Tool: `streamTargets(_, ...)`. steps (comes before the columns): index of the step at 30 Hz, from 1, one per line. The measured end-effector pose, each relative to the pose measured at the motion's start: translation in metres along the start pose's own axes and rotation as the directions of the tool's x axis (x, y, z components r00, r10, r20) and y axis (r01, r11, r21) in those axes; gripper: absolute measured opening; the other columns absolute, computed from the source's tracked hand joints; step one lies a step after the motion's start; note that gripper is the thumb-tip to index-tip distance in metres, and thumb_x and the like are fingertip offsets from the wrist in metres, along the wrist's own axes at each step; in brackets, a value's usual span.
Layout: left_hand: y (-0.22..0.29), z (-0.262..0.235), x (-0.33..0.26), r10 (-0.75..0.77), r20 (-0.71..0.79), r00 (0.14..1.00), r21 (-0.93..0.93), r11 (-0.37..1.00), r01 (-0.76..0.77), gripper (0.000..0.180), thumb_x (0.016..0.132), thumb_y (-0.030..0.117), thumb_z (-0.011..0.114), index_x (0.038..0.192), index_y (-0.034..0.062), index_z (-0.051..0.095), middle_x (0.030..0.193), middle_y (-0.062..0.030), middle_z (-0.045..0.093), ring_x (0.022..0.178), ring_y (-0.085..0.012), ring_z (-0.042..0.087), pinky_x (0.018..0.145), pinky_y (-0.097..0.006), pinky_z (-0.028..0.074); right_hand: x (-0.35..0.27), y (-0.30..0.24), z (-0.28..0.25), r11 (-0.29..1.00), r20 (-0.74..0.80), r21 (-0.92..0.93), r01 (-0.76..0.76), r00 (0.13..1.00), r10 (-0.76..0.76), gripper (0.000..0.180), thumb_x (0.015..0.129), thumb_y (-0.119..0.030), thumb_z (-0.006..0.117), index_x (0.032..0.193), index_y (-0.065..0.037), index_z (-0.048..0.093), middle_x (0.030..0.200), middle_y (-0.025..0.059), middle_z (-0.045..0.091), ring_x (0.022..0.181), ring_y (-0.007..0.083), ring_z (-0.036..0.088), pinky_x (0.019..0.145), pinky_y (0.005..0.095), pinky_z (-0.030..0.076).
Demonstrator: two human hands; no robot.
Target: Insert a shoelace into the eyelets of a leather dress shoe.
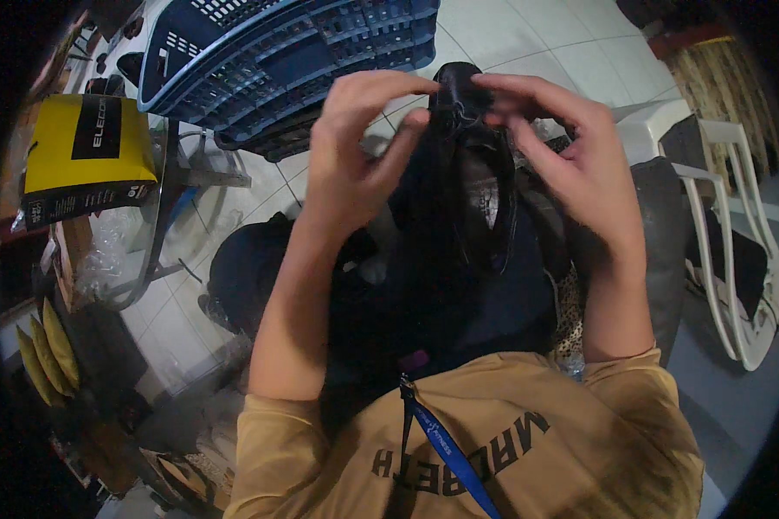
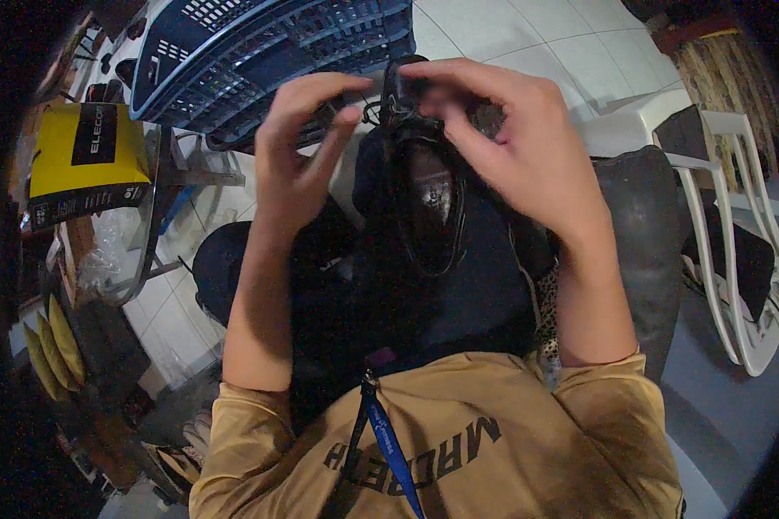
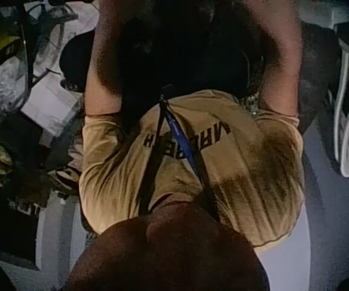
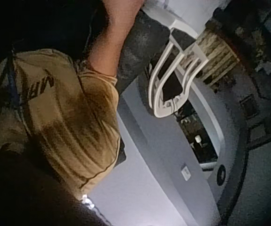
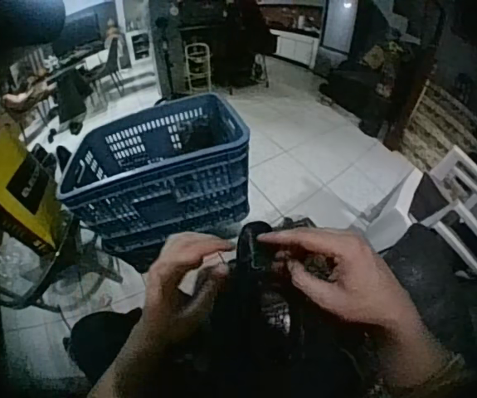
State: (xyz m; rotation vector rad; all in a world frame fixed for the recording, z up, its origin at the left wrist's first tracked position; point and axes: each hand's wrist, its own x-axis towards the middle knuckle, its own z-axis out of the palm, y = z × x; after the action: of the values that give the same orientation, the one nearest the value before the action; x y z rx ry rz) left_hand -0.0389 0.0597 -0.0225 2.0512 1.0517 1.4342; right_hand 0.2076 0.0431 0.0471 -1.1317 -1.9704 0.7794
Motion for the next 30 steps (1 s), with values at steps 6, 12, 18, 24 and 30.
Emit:
streamTargets(6,0.004,0.015,-0.001,0.052,0.035,0.998,0.018,0.998,-0.053,0.021,0.093,0.006,0.081,0.114,0.0051,0.079,0.111,-0.0083,0.079,0.106,-0.0255,0.071,0.095,-0.036,0.053,0.000,0.000,-0.003,0.999,-0.001,-0.053,-0.002,1.000,0.002,0.030,0.096,0.002,0.069,0.125,-0.003,0.077,0.104,0.0124,0.081,0.097,0.0169,0.077,0.086,0.0294,0.059)
streamTargets(12,0.009,0.014,-0.005,-0.054,0.002,0.999,-0.056,0.997,0.054,0.020,0.093,0.007,0.081,0.113,0.0040,0.080,0.108,-0.0081,0.078,0.105,-0.0222,0.070,0.094,-0.033,0.053,-0.005,-0.002,0.001,0.995,-0.058,-0.099,0.020,0.998,-0.026,0.021,0.092,0.004,0.073,0.111,-0.001,0.080,0.103,0.0118,0.081,0.093,0.0169,0.078,0.083,0.0291,0.060)
streamTargets(18,0.007,0.014,-0.008,-0.179,0.106,0.978,-0.270,0.942,0.202,0.019,0.098,0.010,0.077,0.115,0.0021,0.080,0.114,-0.0083,0.076,0.108,-0.0187,0.068,0.097,-0.031,0.050,-0.006,0.001,0.004,0.999,-0.125,-0.050,0.012,0.992,-0.019,0.020,0.088,0.005,0.078,0.107,-0.002,0.081,0.099,0.0088,0.080,0.090,0.0149,0.076,0.082,0.0283,0.060)
streamTargets(24,0.009,0.012,-0.009,-0.242,0.127,0.962,-0.336,0.902,0.271,0.020,0.101,0.012,0.075,0.118,0.0020,0.079,0.116,-0.0071,0.075,0.109,-0.0157,0.066,0.100,-0.030,0.048,-0.006,0.004,0.007,0.998,-0.111,0.061,0.010,0.994,-0.003,0.029,0.088,0.004,0.079,0.116,-0.002,0.079,0.109,0.0067,0.079,0.097,0.0127,0.073,0.089,0.0276,0.058)
streamTargets(30,0.003,0.011,-0.011,-0.278,0.125,0.953,-0.389,0.870,0.304,0.020,0.100,0.011,0.075,0.118,0.0031,0.079,0.115,-0.0056,0.074,0.108,-0.0148,0.066,0.098,-0.030,0.049,-0.008,0.006,0.007,0.998,-0.098,-0.018,0.063,0.993,-0.065,0.030,0.088,0.003,0.075,0.117,-0.002,0.078,0.110,0.0077,0.077,0.099,0.0139,0.071,0.092,0.0280,0.056)
